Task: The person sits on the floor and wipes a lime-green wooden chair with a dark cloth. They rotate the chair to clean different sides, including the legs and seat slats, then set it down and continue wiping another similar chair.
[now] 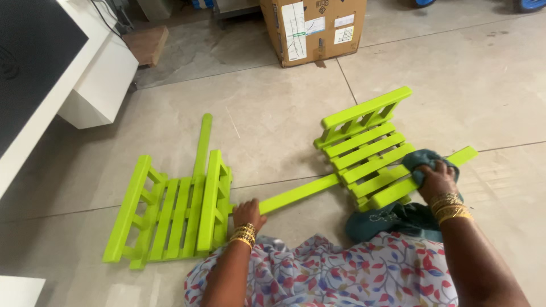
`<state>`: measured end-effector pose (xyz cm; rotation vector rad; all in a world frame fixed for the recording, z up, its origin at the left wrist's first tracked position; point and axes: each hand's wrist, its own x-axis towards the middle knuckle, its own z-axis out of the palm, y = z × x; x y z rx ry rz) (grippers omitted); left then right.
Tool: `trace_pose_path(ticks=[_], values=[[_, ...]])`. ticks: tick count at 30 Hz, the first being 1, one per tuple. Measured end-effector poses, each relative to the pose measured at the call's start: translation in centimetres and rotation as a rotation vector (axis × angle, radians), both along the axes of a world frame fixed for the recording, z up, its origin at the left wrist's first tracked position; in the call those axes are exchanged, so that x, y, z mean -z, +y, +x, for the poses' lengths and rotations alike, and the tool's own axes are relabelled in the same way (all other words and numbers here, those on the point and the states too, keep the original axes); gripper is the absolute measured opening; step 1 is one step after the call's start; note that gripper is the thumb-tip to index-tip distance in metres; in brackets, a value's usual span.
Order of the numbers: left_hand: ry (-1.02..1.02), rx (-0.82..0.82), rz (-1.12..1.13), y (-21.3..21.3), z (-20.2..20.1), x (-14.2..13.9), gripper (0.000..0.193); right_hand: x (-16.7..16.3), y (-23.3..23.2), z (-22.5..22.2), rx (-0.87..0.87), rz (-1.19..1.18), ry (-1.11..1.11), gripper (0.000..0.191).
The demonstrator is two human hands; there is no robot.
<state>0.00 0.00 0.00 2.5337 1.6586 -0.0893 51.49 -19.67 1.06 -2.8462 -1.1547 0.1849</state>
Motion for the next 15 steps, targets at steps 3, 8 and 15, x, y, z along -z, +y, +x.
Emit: trace_pose_path(ticks=[3,8,15], values=[[-0.006,0.048,0.057,0.1,0.6,-2.3,0.046,-0.6,0.0,-0.3,0.07,0.229,0.045,0.052],[-0.029,0.04,0.034,-1.0,-1.1,-4.3,0.044,-1.2,1.0,-5.8,0.01,0.144,0.05,0.057],[0.032,-0.019,0.036,-1.2,-6.3,-5.0,0.062,2.4,-2.3,-9.2,-0.465,-0.066,-0.085,0.06]])
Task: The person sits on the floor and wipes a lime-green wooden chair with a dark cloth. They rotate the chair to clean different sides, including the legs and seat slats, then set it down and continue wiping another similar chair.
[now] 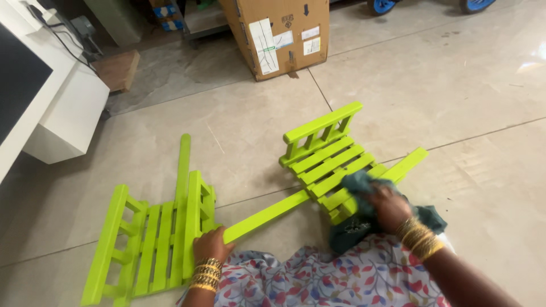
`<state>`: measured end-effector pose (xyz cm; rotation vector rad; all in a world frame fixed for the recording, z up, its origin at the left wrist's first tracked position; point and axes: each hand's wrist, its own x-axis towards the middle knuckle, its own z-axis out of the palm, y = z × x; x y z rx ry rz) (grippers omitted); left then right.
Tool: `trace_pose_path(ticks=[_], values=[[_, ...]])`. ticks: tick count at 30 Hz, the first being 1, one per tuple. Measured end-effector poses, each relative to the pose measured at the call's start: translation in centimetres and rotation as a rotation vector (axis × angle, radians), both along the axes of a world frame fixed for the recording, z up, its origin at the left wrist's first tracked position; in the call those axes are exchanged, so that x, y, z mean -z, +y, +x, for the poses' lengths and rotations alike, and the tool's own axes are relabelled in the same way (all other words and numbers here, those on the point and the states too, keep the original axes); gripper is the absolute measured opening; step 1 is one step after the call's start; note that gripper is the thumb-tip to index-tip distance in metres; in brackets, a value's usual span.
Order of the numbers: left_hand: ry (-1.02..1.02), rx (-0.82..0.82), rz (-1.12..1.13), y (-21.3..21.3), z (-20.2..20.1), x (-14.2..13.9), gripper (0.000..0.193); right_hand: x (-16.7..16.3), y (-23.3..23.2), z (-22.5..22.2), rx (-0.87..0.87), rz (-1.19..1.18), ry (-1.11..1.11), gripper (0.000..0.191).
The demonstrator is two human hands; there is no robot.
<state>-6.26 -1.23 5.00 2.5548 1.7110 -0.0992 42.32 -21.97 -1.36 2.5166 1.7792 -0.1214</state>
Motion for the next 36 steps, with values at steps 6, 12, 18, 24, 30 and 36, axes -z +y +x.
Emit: trace_pose_path(ticks=[6,12,18,24,30,36], values=[[-0.056,-0.067,0.141,-2.8,-1.9,-1.4,0.062,-1.5,1.2,8.6,0.44,0.091,0.024,0.061],[-0.16,-0.035,0.129,-3.2,-2.0,-1.2,0.059,-8.4,0.4,-1.8,0.39,0.0,0.13,0.062],[-0.458,-0.056,0.039,-3.7,-3.7,0.1,0.061,-15.4,-2.7,-10.8,0.263,0.098,0.806,0.047],[-0.934,-0.385,0.053,-5.5,-2.5,2.4,0.042,-11.7,4.6,-23.8,-0.363,0.217,0.79,0.078],[-1.289,-0.282,0.239,-5.1,-2.3,4.5,0.034,-4.6,8.2,-33.2,-0.76,0.328,0.376,0.071],[-1.327,-0.399,0.139,-4.4,-2.7,6.1,0.037,1.9,12.2,-24.7,-0.373,0.118,0.096,0.061]])
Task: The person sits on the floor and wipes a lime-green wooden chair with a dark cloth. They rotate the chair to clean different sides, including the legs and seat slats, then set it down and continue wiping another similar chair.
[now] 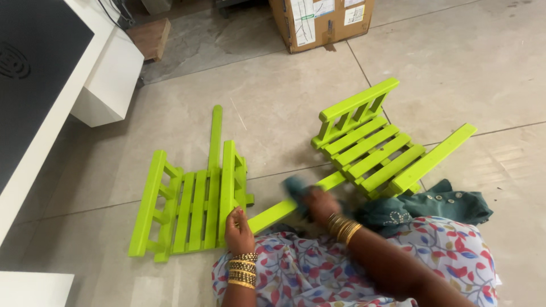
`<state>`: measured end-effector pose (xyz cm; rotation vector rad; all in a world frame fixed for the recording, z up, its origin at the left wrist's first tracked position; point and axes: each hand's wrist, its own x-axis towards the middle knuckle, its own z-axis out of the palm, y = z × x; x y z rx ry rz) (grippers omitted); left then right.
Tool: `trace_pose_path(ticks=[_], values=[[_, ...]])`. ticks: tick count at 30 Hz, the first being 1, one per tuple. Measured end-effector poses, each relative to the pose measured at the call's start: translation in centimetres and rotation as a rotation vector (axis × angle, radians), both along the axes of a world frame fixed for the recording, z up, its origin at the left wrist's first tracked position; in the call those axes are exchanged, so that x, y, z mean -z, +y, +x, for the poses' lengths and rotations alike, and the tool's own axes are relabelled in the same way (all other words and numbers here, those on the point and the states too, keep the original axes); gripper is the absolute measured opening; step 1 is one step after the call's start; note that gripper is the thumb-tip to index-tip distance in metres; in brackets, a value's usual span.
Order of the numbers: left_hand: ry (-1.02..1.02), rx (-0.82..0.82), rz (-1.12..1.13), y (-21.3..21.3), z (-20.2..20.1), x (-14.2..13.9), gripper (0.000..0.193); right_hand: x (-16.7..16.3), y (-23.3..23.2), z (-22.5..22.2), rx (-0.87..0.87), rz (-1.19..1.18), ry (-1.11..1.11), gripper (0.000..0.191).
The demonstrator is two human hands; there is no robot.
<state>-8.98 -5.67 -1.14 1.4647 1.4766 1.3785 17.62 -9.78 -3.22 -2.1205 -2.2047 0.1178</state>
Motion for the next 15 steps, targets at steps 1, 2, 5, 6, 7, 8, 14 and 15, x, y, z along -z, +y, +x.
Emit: trace_pose_path(ticks=[1,2,5,6,7,8,14,15], values=[[-0.026,-0.018,-0.061,0.0,0.1,0.3,0.037,0.6,0.1,2.9,0.207,-0.257,0.055,0.062],[-0.029,-0.016,-0.069,0.2,0.2,0.5,0.039,1.3,0.5,4.2,0.327,-0.086,0.041,0.051],[-0.043,-0.01,-0.095,0.4,0.4,1.2,0.043,1.4,1.8,4.3,0.509,-0.098,-0.019,0.036],[-0.061,-0.012,-0.098,0.5,0.4,1.3,0.045,1.4,2.1,2.8,0.537,-0.185,-0.045,0.034],[-0.077,-0.015,-0.1,0.6,0.4,1.4,0.046,0.8,2.3,0.4,0.428,-0.246,-0.047,0.044],[-0.094,-0.022,-0.059,0.8,0.4,1.5,0.047,0.2,2.1,-2.6,0.102,-0.195,-0.282,0.036],[-0.204,-0.036,0.158,0.7,-0.4,2.1,0.044,-2.9,-2.0,-13.6,-0.407,0.076,0.33,0.061],[-0.204,-0.045,0.174,0.7,-0.3,2.2,0.042,-2.7,-1.7,-12.2,-0.356,0.04,0.216,0.059]])
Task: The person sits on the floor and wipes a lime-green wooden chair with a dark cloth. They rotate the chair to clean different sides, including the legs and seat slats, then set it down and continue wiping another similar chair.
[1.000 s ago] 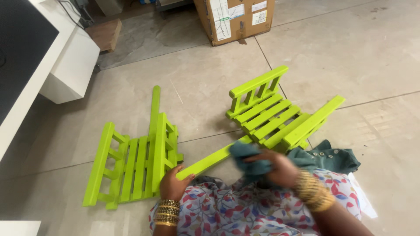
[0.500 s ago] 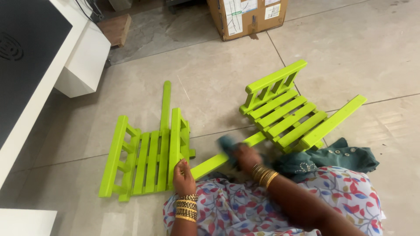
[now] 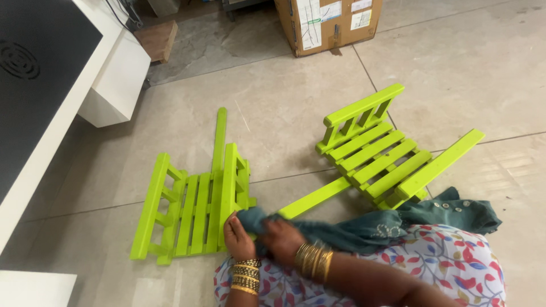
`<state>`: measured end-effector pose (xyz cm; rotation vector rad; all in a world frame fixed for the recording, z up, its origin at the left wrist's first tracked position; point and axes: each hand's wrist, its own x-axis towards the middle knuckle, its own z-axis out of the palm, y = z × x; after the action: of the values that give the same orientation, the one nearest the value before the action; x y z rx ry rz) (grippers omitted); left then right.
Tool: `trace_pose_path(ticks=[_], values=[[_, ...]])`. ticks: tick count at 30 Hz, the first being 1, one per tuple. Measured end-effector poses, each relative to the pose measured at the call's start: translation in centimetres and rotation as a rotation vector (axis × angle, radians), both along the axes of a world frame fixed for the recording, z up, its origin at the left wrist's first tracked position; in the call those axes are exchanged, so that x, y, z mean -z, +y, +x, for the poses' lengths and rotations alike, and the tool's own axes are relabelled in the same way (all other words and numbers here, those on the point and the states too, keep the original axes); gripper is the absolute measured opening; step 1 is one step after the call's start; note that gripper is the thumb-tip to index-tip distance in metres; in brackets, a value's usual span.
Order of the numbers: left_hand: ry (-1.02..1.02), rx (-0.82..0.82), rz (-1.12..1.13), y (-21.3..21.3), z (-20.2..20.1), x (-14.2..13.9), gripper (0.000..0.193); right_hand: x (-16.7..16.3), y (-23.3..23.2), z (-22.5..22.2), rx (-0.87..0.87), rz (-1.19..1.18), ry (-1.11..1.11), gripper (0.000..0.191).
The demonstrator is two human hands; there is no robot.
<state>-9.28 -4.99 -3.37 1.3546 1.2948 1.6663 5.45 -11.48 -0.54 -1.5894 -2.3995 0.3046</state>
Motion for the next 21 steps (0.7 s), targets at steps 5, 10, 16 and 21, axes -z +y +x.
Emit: trace_pose_path(ticks=[5,10,16,21], values=[[-0.267,0.074,-0.164,-0.1,0.3,0.8,0.034,3.8,3.6,15.4,0.591,-0.083,-0.339,0.05],[-0.192,0.055,-0.126,0.4,0.8,0.7,0.033,5.9,3.4,16.2,0.839,-0.325,-0.203,0.039],[0.072,-0.011,0.009,0.3,0.2,0.4,0.03,4.5,-0.6,1.1,-0.179,0.204,0.188,0.062],[-0.204,0.085,-0.063,0.5,0.3,1.0,0.026,4.6,2.6,10.6,0.286,-0.156,-0.151,0.057]])
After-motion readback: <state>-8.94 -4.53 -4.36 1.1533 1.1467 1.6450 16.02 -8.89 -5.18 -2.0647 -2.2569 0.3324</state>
